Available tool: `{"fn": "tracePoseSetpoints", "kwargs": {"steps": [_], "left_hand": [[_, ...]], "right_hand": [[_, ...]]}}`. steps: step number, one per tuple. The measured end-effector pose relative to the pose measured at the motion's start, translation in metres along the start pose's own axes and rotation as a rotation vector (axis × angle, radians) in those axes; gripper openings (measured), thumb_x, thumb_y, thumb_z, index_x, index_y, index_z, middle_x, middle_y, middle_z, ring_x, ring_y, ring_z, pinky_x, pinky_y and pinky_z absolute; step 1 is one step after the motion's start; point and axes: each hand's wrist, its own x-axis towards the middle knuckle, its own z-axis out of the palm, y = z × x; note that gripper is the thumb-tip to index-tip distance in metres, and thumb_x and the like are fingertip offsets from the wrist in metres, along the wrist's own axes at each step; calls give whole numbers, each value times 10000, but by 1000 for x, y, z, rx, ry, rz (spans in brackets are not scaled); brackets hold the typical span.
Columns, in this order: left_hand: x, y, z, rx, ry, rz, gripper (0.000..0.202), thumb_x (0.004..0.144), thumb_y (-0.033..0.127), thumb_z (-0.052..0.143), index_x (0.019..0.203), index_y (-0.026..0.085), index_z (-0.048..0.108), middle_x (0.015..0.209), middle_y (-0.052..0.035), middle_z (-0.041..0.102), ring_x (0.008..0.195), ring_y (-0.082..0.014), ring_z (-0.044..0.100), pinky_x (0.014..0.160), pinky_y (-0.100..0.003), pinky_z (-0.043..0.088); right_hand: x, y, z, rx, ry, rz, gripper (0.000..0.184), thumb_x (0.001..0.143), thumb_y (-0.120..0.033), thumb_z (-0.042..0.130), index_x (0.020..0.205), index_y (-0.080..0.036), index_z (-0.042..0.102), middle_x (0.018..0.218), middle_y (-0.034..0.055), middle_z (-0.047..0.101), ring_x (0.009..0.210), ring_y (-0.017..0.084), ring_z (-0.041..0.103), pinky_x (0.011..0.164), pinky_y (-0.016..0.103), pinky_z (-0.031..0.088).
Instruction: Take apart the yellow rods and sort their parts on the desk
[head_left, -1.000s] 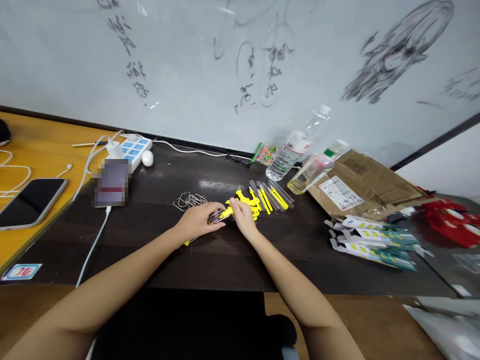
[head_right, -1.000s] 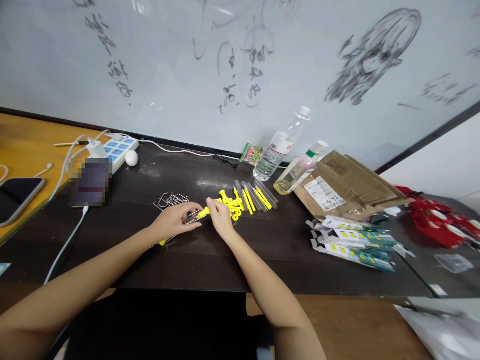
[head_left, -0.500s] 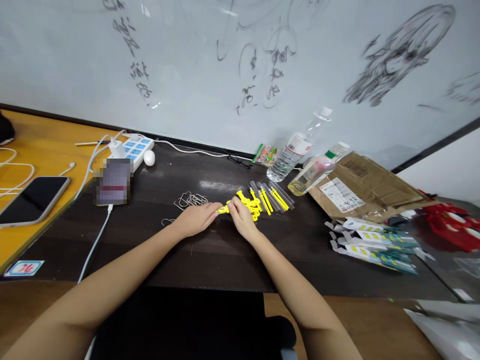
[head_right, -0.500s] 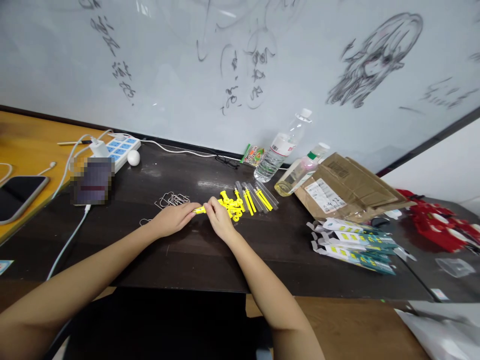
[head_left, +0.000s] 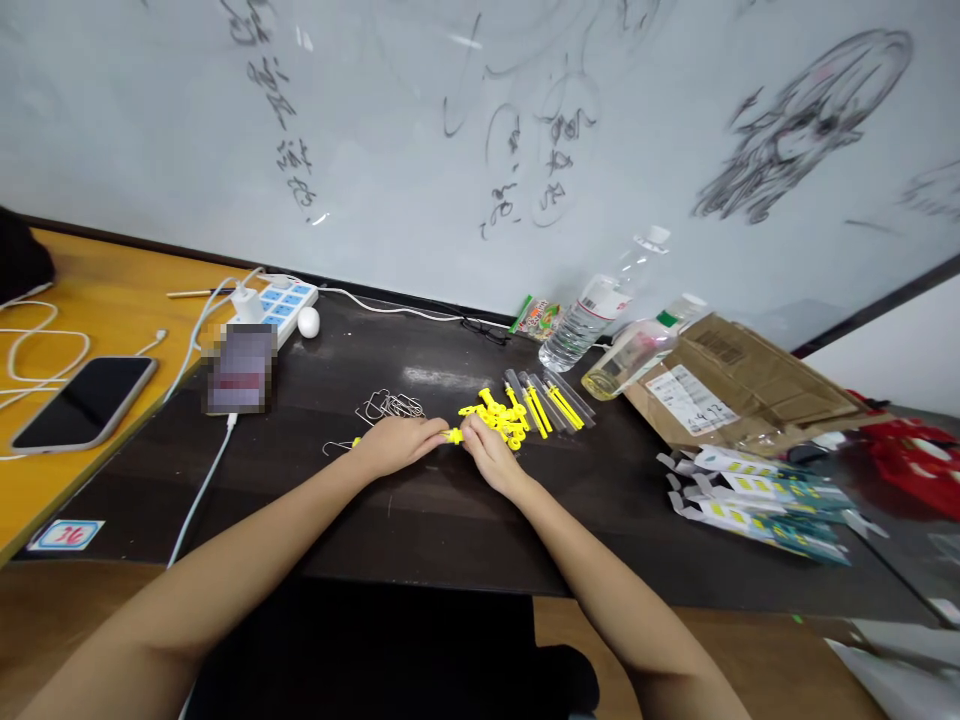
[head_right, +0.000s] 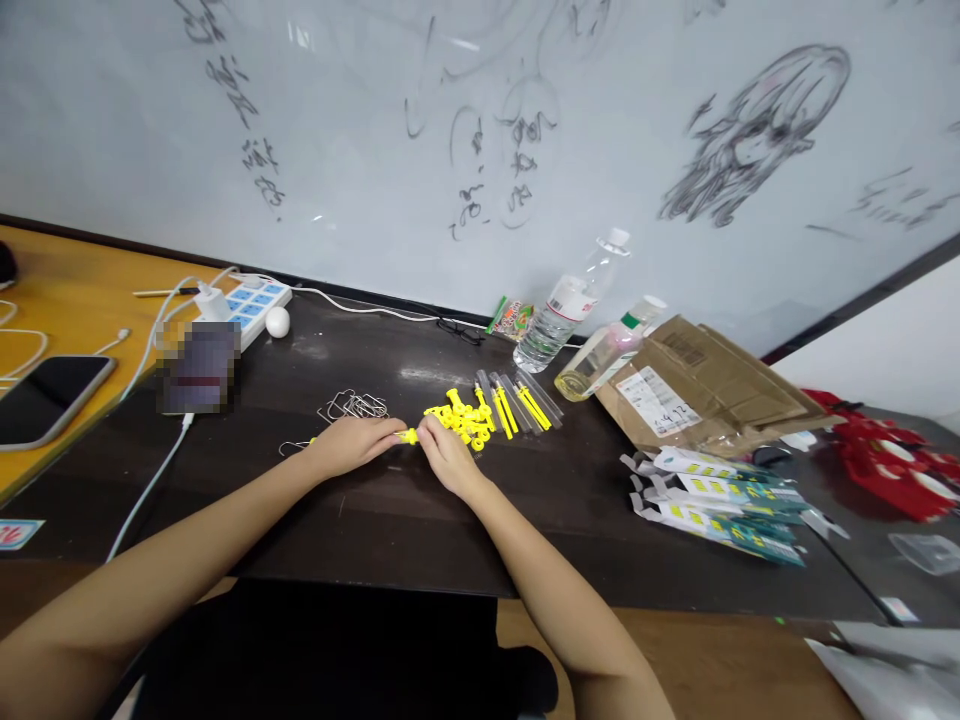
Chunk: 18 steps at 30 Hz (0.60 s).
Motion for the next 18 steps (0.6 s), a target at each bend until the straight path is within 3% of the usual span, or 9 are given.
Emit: {"fn": "tracePoseSetpoints", "kwargs": {"steps": [6, 13, 18], "left_hand": [[-1, 3, 4, 32, -3, 33, 267, 881, 478, 474, 916, 255, 616, 737, -9, 640, 636, -161, 589, 565, -200, 350], [0, 2, 3, 24, 17, 8, 231, 885, 435, 486, 936, 254, 619, 711, -7, 643, 611, -170, 601, 574, -211, 365], [1, 5, -2, 123, -31, 22, 250, 911, 406, 441, 969, 251, 629, 708, -12, 654, 604, -165, 603, 561, -205, 350]], "right_hand": [[-4, 1, 2, 174, 0, 108, 380, 934, -455, 366, 643, -210, 360, 560, -43, 383, 515, 109, 389, 521, 246, 325], [-4, -8, -1, 302, -25, 111, 265, 914, -440, 426, 781, -213, 396, 581, -68, 360, 490, 87, 334, 460, 216, 290], [-3, -6, -2, 586, -114, 143, 260, 878, -450, 494, 838, -231, 359, 554, -103, 322, 429, 66, 291, 389, 180, 230]]}}
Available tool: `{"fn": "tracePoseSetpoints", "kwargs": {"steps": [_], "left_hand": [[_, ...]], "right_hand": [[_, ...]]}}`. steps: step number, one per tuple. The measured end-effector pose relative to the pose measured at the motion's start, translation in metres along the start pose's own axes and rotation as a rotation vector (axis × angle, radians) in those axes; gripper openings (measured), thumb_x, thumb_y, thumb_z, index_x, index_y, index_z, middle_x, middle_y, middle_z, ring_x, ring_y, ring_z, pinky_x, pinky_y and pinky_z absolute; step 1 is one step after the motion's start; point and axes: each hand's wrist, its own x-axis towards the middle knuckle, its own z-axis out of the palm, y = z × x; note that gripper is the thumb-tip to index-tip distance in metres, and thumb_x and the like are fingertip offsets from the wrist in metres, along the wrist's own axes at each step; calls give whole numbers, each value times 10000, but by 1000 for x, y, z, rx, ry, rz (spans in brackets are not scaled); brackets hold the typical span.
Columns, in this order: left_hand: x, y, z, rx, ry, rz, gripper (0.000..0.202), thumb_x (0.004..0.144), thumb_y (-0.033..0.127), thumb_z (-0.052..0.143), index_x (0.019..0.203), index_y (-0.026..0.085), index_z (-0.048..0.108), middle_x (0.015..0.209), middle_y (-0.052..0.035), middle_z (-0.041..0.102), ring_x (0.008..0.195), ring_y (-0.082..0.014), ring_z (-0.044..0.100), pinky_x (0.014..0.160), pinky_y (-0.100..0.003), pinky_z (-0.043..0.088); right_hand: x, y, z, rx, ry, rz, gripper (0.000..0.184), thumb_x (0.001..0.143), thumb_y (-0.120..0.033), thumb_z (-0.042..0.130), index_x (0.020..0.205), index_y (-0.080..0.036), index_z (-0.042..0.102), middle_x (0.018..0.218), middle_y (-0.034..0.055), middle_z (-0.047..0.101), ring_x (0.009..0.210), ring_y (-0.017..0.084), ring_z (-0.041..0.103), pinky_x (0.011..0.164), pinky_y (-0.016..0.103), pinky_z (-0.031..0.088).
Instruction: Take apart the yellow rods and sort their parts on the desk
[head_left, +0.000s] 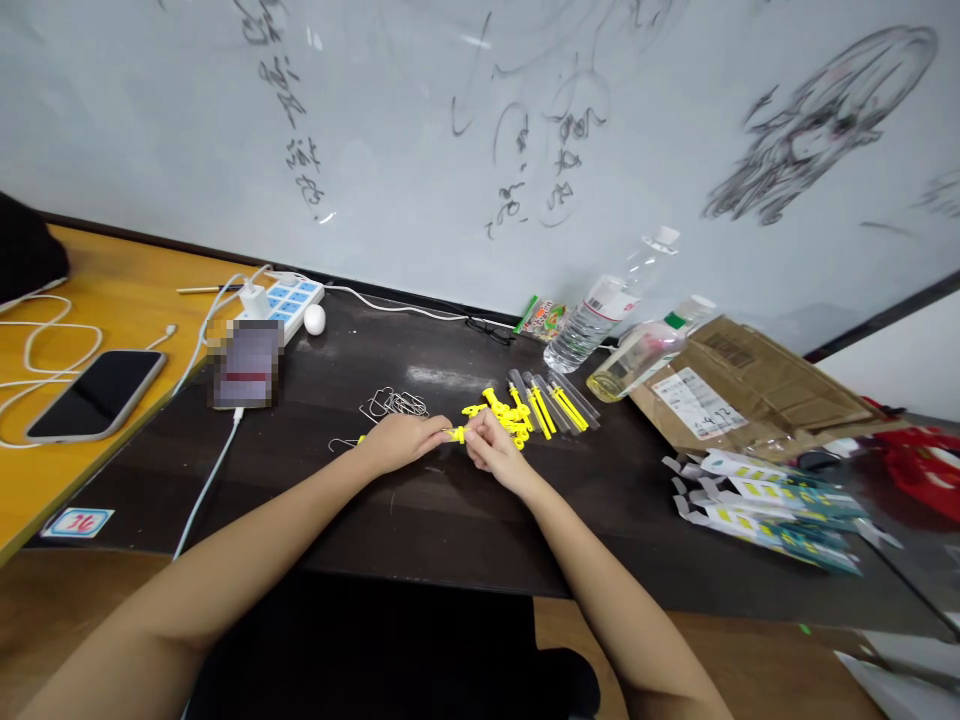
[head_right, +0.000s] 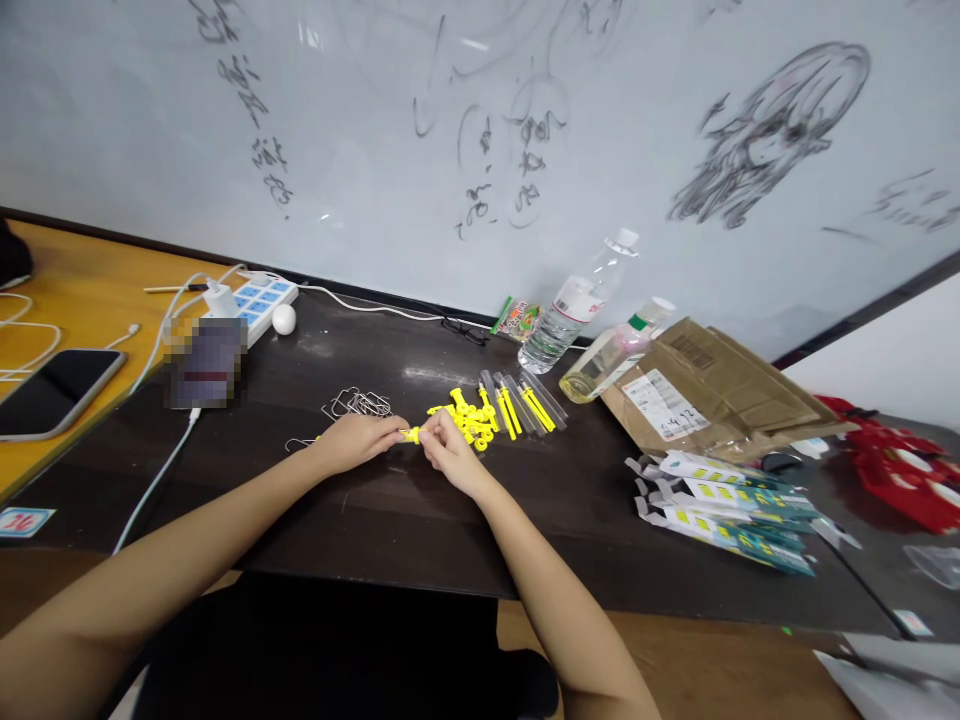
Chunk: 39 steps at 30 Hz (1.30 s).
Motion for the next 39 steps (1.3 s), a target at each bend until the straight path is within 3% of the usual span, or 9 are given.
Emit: {"fn": "tracePoseSetpoints", "kwargs": {"steps": [4, 7, 13, 18, 23, 32, 39], "left_hand": [[-1, 2, -6, 104, -84, 34, 322, 951, 436, 345, 1027, 250, 596, 807, -12, 683, 685, -161, 633, 587, -204, 369], [-2, 1, -7, 152, -106, 37, 353, 925, 516, 378, 1066, 247, 557, 832, -2, 684, 713, -159, 642, 595, -204, 380], [-3, -2, 2, 279, -48, 31, 338, 902, 531, 430, 1042, 239, 526, 809, 5, 681, 699, -163, 643, 547, -207, 356], [-3, -3, 6, 344, 0, 51, 324, 917, 514, 415, 1038, 245, 549, 842, 3, 660, 710, -149, 626, 533, -203, 345], [-3, -2, 5, 350, 32, 79, 362, 932, 519, 368, 1070, 249, 565, 996, -12, 607, 760, -123, 611, 517, -197, 338], [-2, -6, 6, 340, -29, 51, 372, 936, 518, 354, 1074, 242, 564, 935, -1, 593, 766, -125, 601, 536, -203, 350], [-2, -2, 2, 321, -43, 57, 349, 944, 495, 358, 1056, 239, 567, 912, 9, 605, 806, -125, 606, 558, -199, 359]], "right_hand": [[1, 0, 0, 91, -34, -2, 268, 853, -436, 547, 857, -231, 375, 555, -105, 353, 426, 59, 313, 378, 167, 246], [1, -3, 0, 92, -7, 9, 282, 837, -442, 574, 856, -226, 393, 546, -107, 350, 406, 50, 306, 370, 164, 234], [1, -7, -2, -89, 121, 94, 373, 884, -560, 412, 762, -208, 424, 512, -65, 421, 394, 61, 319, 370, 186, 221], [2, -7, -4, -224, 90, 112, 479, 880, -596, 380, 650, -185, 468, 457, -50, 403, 404, 73, 342, 400, 207, 266], [2, -6, -4, -217, 51, 92, 427, 890, -548, 413, 660, -189, 440, 495, -56, 411, 410, 64, 338, 403, 204, 258], [1, -3, -5, -128, -8, 58, 250, 879, -439, 504, 835, -209, 413, 655, -63, 423, 456, 52, 356, 415, 189, 272], [0, -8, -5, -91, -20, 33, 254, 855, -441, 541, 891, -219, 422, 724, -55, 422, 459, 42, 345, 411, 187, 276]]}}
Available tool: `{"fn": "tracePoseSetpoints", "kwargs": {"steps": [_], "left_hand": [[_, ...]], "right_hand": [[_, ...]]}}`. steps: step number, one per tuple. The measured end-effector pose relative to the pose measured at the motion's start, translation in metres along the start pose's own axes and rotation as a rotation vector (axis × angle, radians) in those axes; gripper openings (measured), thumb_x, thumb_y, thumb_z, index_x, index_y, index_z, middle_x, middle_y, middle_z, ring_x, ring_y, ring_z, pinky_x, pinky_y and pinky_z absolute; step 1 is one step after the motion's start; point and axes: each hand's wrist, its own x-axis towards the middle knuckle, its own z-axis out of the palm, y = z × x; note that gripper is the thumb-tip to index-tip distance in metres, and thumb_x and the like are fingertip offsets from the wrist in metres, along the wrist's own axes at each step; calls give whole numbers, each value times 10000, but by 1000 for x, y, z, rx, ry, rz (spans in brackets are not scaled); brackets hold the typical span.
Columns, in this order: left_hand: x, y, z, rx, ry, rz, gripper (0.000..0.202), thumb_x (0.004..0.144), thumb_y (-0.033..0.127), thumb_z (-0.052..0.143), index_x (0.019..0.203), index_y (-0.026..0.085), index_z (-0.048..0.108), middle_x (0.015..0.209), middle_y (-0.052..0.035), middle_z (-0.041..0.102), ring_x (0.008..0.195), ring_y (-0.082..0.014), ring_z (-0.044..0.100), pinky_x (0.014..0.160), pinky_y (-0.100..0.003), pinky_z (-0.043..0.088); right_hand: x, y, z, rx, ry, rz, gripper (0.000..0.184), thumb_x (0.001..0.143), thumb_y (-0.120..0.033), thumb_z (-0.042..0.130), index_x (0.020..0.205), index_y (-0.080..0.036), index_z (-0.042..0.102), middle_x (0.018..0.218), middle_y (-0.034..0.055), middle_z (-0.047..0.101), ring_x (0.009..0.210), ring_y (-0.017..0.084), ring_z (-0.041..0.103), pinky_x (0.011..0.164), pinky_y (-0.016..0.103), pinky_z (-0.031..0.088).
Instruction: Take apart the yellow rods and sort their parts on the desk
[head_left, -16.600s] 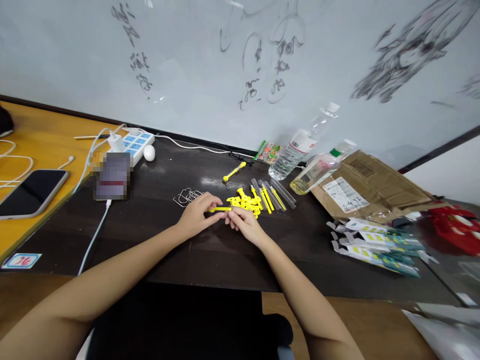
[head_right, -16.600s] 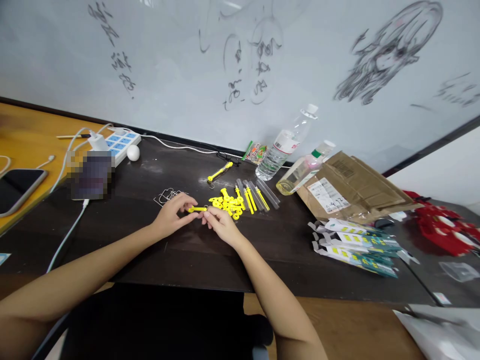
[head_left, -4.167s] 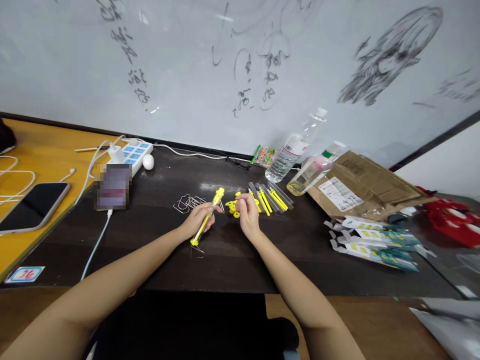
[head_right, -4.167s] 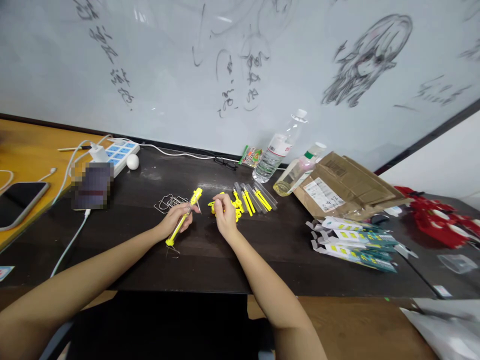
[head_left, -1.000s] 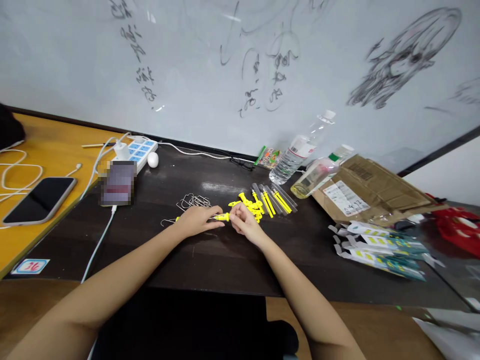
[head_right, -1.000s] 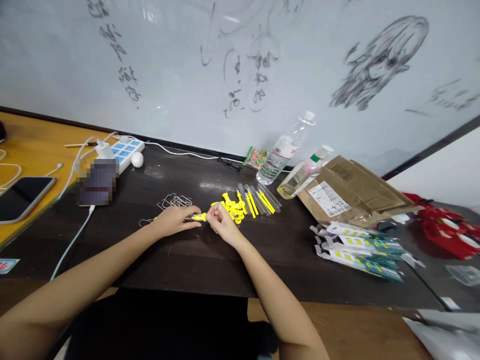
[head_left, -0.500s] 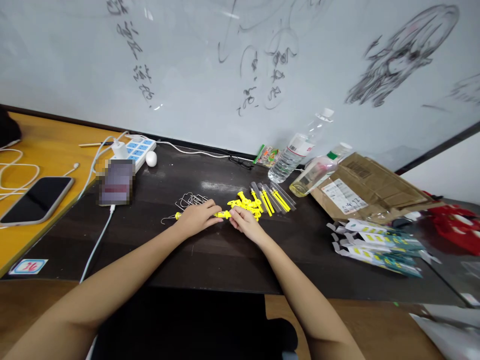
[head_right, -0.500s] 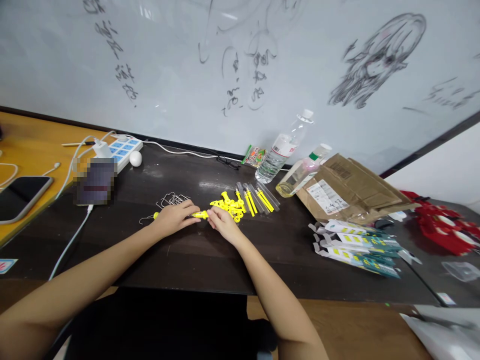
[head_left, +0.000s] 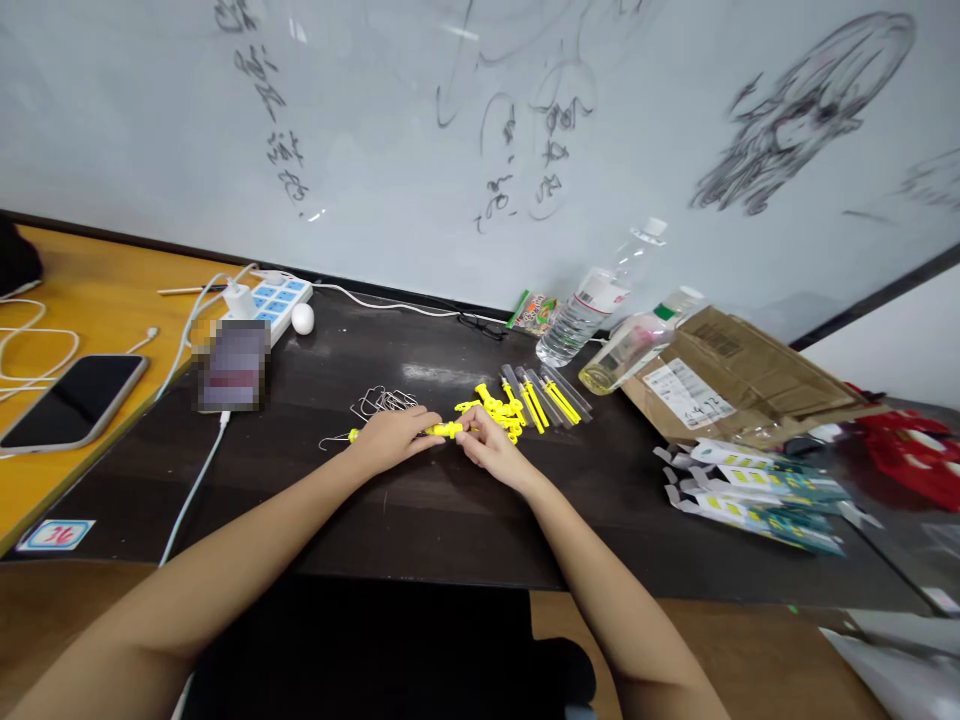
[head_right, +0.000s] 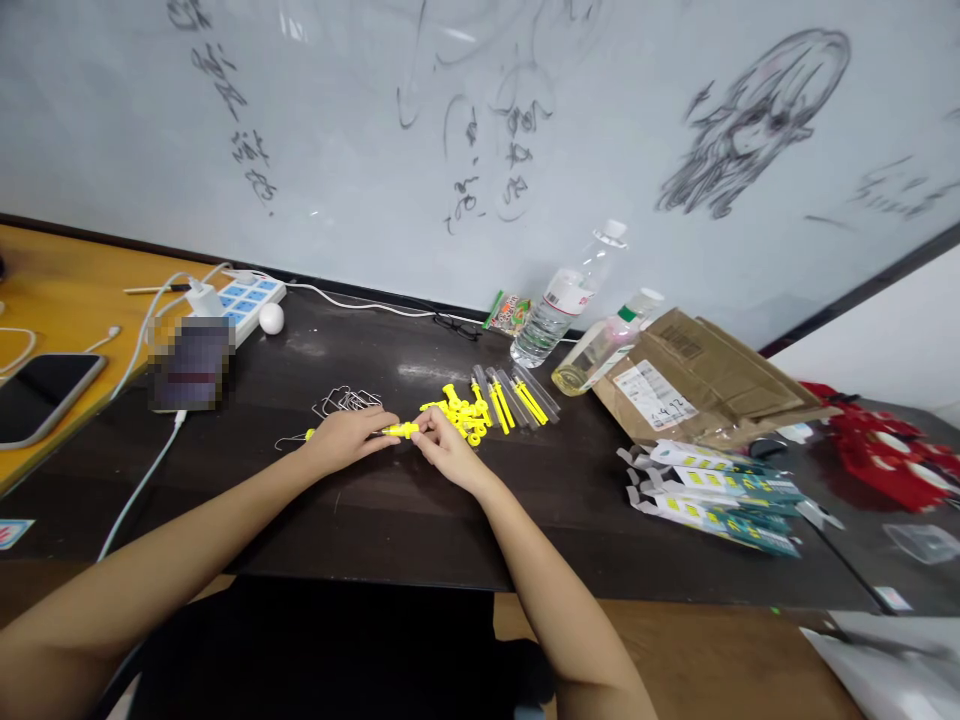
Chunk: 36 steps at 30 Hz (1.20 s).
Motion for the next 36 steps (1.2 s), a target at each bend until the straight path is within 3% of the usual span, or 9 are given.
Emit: {"fn": "tracePoseSetpoints", "kwargs": {"steps": [3, 6, 11, 16, 23, 29, 32, 36], "left_hand": [[0, 2, -1, 15, 20, -13, 361, 940, 508, 357, 1077, 247, 566, 921, 7, 607, 793, -123, 604, 552, -196, 353], [0, 4, 0, 32, 34, -2, 385, 938, 526, 343, 1083, 252, 571, 906, 3, 604, 778, -121, 601, 539, -195, 343], [0, 6, 2, 53, 49, 19, 388, 939, 523, 342, 1085, 250, 574, 905, -3, 611, 776, -124, 604, 544, -197, 347], [0, 4, 3, 12, 40, -11, 364, 936, 511, 364, 1084, 253, 573, 930, -5, 625, 799, -136, 615, 578, -203, 380], [0, 1, 3, -67, 21, -31, 345, 929, 506, 390, 1058, 249, 581, 946, 0, 635, 837, -138, 621, 600, -197, 388], [0, 3, 1, -55, 17, -20, 353, 935, 503, 373, 1058, 247, 583, 932, 1, 630, 836, -135, 617, 597, -196, 380], [0, 5, 1, -28, 17, 6, 354, 935, 503, 375, 1075, 249, 578, 915, 2, 624, 825, -136, 613, 588, -196, 374], [-1, 7, 0, -3, -4, 14, 361, 930, 513, 378, 1080, 255, 581, 906, -1, 622, 790, -132, 611, 572, -197, 368]], "right_hand": [[0, -2, 0, -6, 39, 6, 281, 860, -484, 516, 874, -219, 421, 702, -52, 459, 428, 45, 337, 395, 193, 251], [0, 0, 0, -77, 70, 61, 362, 908, -544, 368, 793, -207, 431, 602, -46, 474, 417, 66, 341, 402, 209, 248], [0, 3, 1, -207, 34, 88, 481, 914, -572, 316, 632, -193, 406, 544, -30, 421, 473, 85, 360, 447, 224, 277], [-1, 1, 1, -169, 39, 3, 324, 910, -508, 402, 772, -215, 401, 625, -42, 387, 538, 103, 358, 499, 228, 299], [-1, 1, -1, -148, 16, -86, 206, 893, -408, 487, 924, -211, 433, 821, 5, 472, 716, 127, 460, 637, 249, 370], [-1, 1, -2, -139, 51, -55, 237, 888, -431, 492, 972, -216, 437, 731, -26, 470, 617, 115, 434, 588, 242, 351], [0, 1, -2, -245, 98, -28, 306, 926, -476, 386, 812, -204, 464, 643, -30, 479, 584, 117, 438, 595, 252, 346], [0, 2, 0, -329, 37, 20, 458, 937, -514, 312, 623, -196, 408, 548, -32, 425, 532, 114, 411, 581, 263, 330]]}}
